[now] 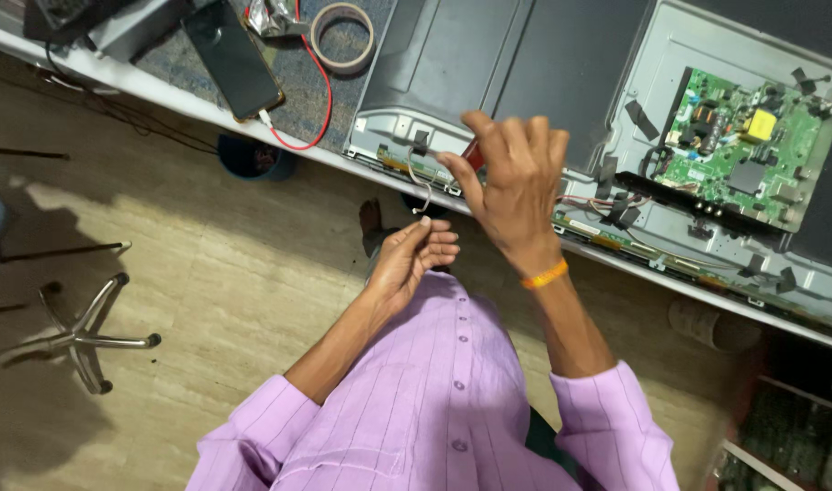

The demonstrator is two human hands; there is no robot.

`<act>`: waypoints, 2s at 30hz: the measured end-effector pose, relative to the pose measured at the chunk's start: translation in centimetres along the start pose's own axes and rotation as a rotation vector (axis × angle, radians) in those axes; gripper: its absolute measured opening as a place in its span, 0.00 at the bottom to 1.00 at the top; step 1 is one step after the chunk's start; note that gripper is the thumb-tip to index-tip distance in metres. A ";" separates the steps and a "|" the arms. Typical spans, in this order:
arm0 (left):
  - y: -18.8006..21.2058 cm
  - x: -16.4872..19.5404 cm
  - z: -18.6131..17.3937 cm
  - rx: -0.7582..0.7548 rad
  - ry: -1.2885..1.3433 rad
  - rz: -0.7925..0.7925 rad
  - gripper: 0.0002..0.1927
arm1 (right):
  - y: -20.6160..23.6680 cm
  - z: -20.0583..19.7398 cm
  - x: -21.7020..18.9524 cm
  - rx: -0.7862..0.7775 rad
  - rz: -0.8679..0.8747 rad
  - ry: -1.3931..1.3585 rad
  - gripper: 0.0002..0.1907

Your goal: The person uses a red screwdriver to tighten screws on the internal frame of a disassembled flat-screen TV. They then pick up a black plastic stand and align it with the back of the TV chassis.

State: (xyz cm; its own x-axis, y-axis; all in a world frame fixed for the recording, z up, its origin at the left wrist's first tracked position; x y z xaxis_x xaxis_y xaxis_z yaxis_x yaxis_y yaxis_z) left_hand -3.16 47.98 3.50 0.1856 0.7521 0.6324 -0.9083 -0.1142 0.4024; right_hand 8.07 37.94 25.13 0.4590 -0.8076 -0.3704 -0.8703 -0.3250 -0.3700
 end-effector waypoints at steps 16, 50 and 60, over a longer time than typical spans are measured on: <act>-0.1 -0.8 0.0 -0.025 -0.058 0.085 0.15 | -0.2 0.2 -0.2 -0.093 0.097 -0.016 0.23; 1.2 1.0 2.4 -0.109 -0.016 0.053 0.26 | 4.0 -3.5 3.5 0.112 0.270 -0.662 0.21; -0.1 -1.3 4.9 -0.200 0.085 -0.031 0.12 | 15.5 -6.4 9.5 0.507 0.612 -1.049 0.24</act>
State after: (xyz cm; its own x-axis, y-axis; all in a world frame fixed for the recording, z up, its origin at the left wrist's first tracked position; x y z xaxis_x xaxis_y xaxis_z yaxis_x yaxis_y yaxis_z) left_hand -1.42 43.79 5.87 0.1902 0.8060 0.5605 -0.9605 0.0347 0.2761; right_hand -2.22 22.09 21.33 0.1364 0.0803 -0.9874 -0.9280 0.3593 -0.0990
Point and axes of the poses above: each hand's wrist, its own y-axis away from the middle knuckle, its own z-axis out of the palm, x = y × z, the point moved 6 cm from there along -y, towards the middle knuckle, and after that the axes turned 13 degrees about z, right-handed, at the moved point
